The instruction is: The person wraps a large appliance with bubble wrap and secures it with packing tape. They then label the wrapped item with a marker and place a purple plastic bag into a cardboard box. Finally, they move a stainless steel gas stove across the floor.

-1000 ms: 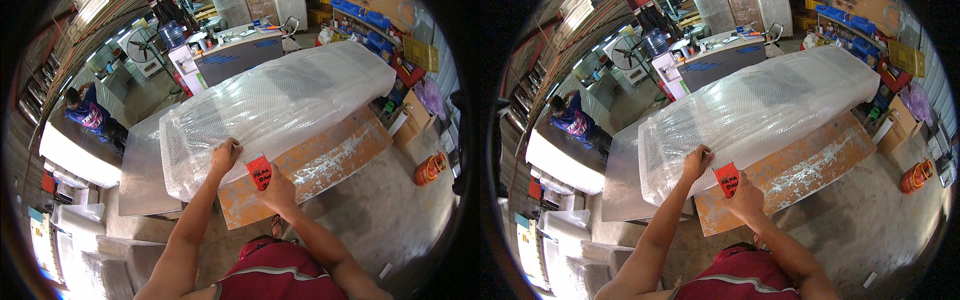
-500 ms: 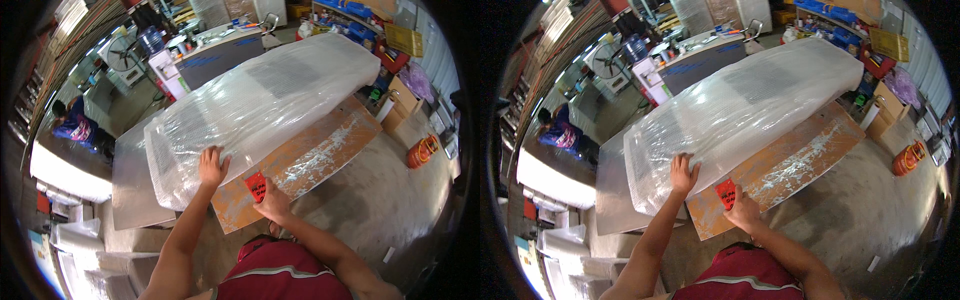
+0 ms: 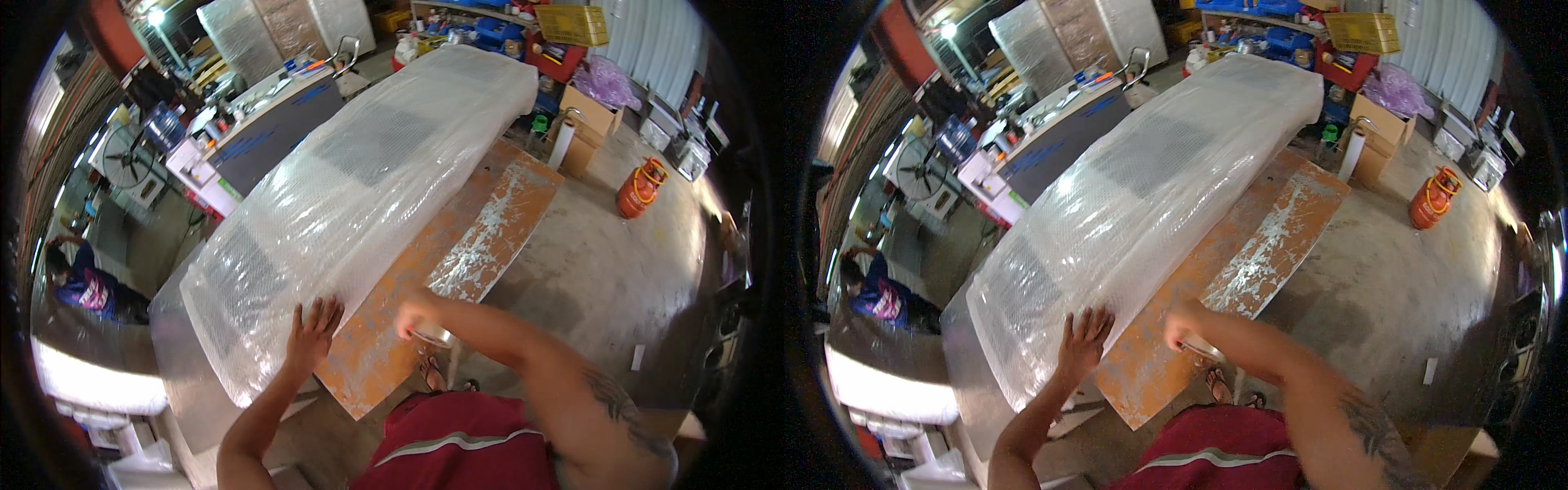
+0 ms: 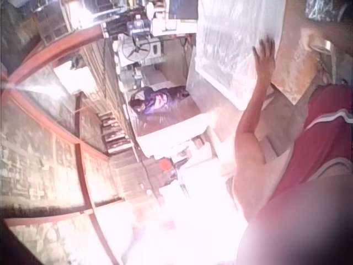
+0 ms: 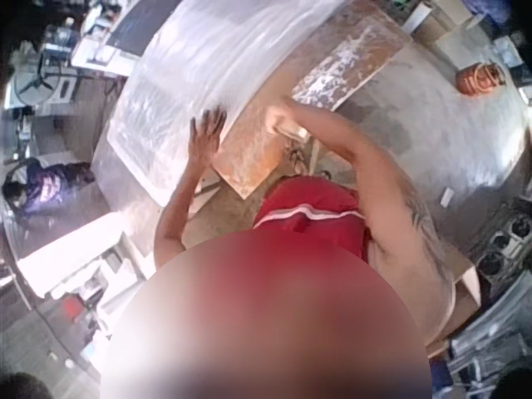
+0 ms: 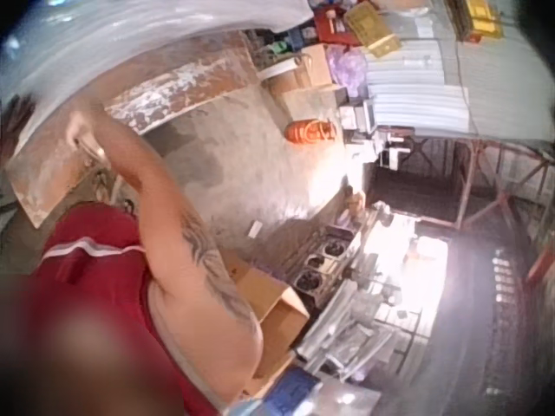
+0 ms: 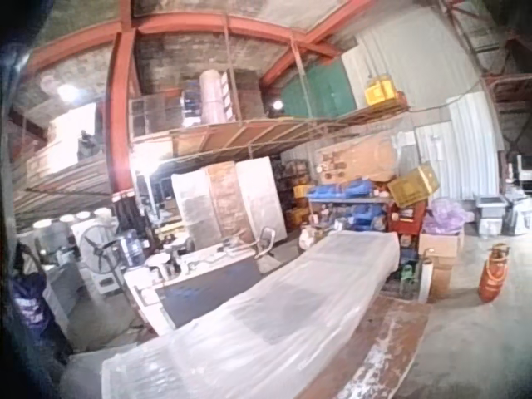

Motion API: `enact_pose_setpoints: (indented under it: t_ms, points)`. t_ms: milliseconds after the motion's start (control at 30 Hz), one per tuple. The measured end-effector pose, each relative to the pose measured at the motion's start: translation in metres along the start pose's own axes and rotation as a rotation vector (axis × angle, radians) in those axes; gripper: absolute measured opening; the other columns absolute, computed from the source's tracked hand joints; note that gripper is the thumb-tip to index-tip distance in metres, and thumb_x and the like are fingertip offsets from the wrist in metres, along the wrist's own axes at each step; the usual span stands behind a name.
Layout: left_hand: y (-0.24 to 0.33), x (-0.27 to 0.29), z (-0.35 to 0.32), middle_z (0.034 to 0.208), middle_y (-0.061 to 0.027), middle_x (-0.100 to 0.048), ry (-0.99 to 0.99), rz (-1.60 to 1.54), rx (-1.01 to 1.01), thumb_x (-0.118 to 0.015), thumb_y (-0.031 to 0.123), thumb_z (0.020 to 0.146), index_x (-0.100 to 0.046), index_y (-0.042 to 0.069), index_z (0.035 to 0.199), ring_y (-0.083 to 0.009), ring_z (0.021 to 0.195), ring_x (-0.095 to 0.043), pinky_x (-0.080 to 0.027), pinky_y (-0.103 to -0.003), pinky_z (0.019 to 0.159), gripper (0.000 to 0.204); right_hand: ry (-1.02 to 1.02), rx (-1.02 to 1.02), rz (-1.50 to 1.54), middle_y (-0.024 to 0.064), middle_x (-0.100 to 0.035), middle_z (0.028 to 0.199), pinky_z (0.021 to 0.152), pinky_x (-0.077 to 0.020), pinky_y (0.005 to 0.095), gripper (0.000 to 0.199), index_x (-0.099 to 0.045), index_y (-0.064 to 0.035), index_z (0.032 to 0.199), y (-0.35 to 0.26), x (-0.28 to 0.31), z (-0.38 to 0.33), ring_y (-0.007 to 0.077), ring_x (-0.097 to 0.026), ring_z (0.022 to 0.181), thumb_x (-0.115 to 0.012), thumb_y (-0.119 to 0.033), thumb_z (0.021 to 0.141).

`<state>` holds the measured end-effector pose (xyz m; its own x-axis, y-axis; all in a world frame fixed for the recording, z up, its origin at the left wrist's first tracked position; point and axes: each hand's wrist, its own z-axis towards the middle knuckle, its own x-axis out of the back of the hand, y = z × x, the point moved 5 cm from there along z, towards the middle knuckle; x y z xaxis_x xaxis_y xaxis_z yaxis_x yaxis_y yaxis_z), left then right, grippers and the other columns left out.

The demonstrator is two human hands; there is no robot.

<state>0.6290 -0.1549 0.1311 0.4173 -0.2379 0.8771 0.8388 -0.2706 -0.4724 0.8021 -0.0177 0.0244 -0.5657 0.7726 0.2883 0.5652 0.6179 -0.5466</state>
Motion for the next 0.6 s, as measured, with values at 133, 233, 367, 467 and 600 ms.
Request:
enact_pose_setpoints:
  t_ms: [133, 233, 367, 467, 600]
  points:
    - [0.008, -0.014, -0.001, 0.169, -0.0064, -0.033, -0.05, 0.135, 0.027, -0.067, 0.023, 0.092, -0.048, 0.025, 0.157, -0.031, 0.153, -0.034, -0.028, -0.072, 0.119, 0.068, 0.677, -0.437, 0.204, 0.0185, -0.076, 0.112, 0.086, -0.0568, 0.0442, 0.09, -0.07, -0.0062, 0.127, 0.122, -0.086, -0.016, 0.0293, -0.074, 0.094, -0.082, -0.067, 0.062]
    - [0.015, -0.022, 0.003, 0.167, -0.01, -0.038, -0.025, -0.056, 0.182, -0.07, 0.03, 0.094, -0.06, 0.023, 0.148, -0.0361, 0.154, -0.032, -0.019, -0.074, 0.121, 0.055, 0.543, -0.171, 0.993, 0.0124, -0.074, 0.118, 0.091, -0.0539, 0.0322, 0.084, -0.058, 0.0033, 0.137, 0.165, -0.178, -0.056, 0.0194, -0.069, 0.104, -0.089, -0.047, 0.077]
    - [0.033, -0.011, 0.013, 0.164, -0.0166, -0.04, 0.026, -0.258, 0.355, -0.069, 0.035, 0.097, -0.072, 0.014, 0.132, -0.0431, 0.154, -0.028, -0.014, -0.073, 0.122, 0.041, 0.957, -0.327, 1.422, 0.0121, -0.07, 0.118, 0.092, -0.0537, 0.0345, 0.067, -0.062, 0.0022, 0.132, 0.186, -0.282, -0.132, 0.0209, -0.067, 0.104, -0.086, -0.038, 0.083]
    - [0.054, 0.019, 0.039, 0.157, -0.0241, -0.046, 0.122, -0.366, 0.396, -0.072, 0.032, 0.094, -0.073, 0.01, 0.125, -0.0468, 0.148, -0.036, -0.02, -0.071, 0.121, 0.037, 1.162, -0.37, 1.85, 0.0136, -0.066, 0.13, 0.098, -0.0527, 0.0358, 0.075, -0.053, 0.0045, 0.144, 0.209, -0.338, -0.15, 0.0225, -0.064, 0.115, -0.084, -0.032, 0.087]
    - [0.12, 0.057, 0.13, 0.131, -0.0175, -0.063, 0.227, -0.789, 0.053, -0.076, 0.02, 0.09, -0.073, 0.009, 0.113, -0.0393, 0.122, -0.059, -0.043, -0.058, 0.105, 0.025, 1.244, -0.391, 2.167, 0.0142, -0.063, 0.133, 0.1, -0.0522, 0.0381, 0.074, -0.049, 0.005, 0.148, 0.252, -0.377, -0.139, 0.0243, -0.062, 0.119, -0.081, -0.029, 0.09]
